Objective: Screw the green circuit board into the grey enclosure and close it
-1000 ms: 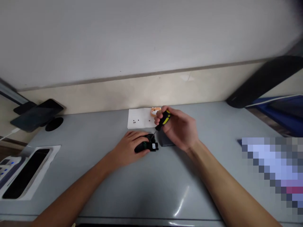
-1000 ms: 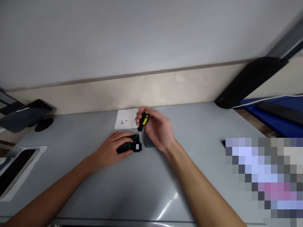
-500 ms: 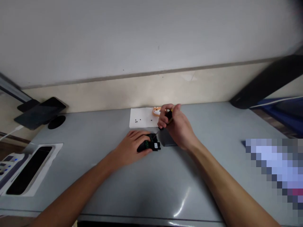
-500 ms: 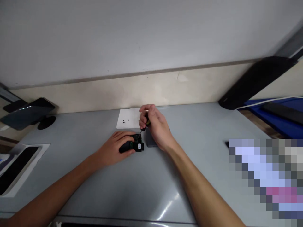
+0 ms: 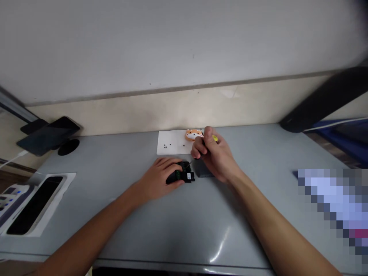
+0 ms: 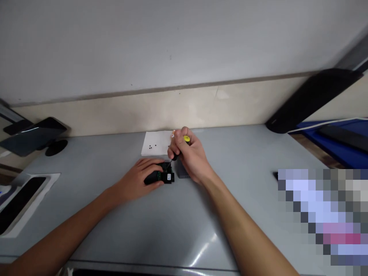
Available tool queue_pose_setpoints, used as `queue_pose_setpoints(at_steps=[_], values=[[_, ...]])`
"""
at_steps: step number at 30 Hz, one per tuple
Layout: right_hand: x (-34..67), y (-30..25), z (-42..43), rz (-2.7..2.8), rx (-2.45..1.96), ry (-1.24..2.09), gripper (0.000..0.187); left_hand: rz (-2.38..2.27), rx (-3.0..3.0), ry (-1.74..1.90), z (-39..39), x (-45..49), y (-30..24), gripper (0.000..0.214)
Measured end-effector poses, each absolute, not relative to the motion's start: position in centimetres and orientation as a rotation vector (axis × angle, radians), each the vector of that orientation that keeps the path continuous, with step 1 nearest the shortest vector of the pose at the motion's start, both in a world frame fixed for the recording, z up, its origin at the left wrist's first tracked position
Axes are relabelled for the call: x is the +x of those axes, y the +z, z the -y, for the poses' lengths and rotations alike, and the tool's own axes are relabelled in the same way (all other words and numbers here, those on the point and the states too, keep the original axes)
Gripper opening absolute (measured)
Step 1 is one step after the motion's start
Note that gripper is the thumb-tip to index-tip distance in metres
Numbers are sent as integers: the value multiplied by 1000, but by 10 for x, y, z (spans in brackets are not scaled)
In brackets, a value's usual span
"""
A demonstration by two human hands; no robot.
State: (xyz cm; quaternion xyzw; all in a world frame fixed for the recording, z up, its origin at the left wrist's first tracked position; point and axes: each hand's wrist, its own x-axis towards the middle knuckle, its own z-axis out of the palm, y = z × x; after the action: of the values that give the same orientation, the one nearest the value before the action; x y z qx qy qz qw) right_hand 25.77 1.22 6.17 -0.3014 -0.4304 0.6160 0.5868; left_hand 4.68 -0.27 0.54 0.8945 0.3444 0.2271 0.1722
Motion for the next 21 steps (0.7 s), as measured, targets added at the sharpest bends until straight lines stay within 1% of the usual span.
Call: queue_pose_setpoints(at_steps=[4,8,10,13,14,17,21], values=[[254,62,-14,1030,-719,1395,46,-964,2555,657,2,47,4,22],[252,63,-14,947,-659,1461,44,-963,2562,662,1,46,2,23],[253,63,-13,947,-647,1494,38,-959,2564,656,1,46,2,23],[255,62,-11,980,-623,1459,25,-956,2569,644,1,46,3,26],[256,61,-10,975,-616,1441,25,-962,2569,637,1,46,3,26],[255,60,-8,952,-637,1417,36,-977,2559,617,2,47,4,26],[252,62,-6,1066,-709,1392,40,-1000,2512,634,2,47,4,28]])
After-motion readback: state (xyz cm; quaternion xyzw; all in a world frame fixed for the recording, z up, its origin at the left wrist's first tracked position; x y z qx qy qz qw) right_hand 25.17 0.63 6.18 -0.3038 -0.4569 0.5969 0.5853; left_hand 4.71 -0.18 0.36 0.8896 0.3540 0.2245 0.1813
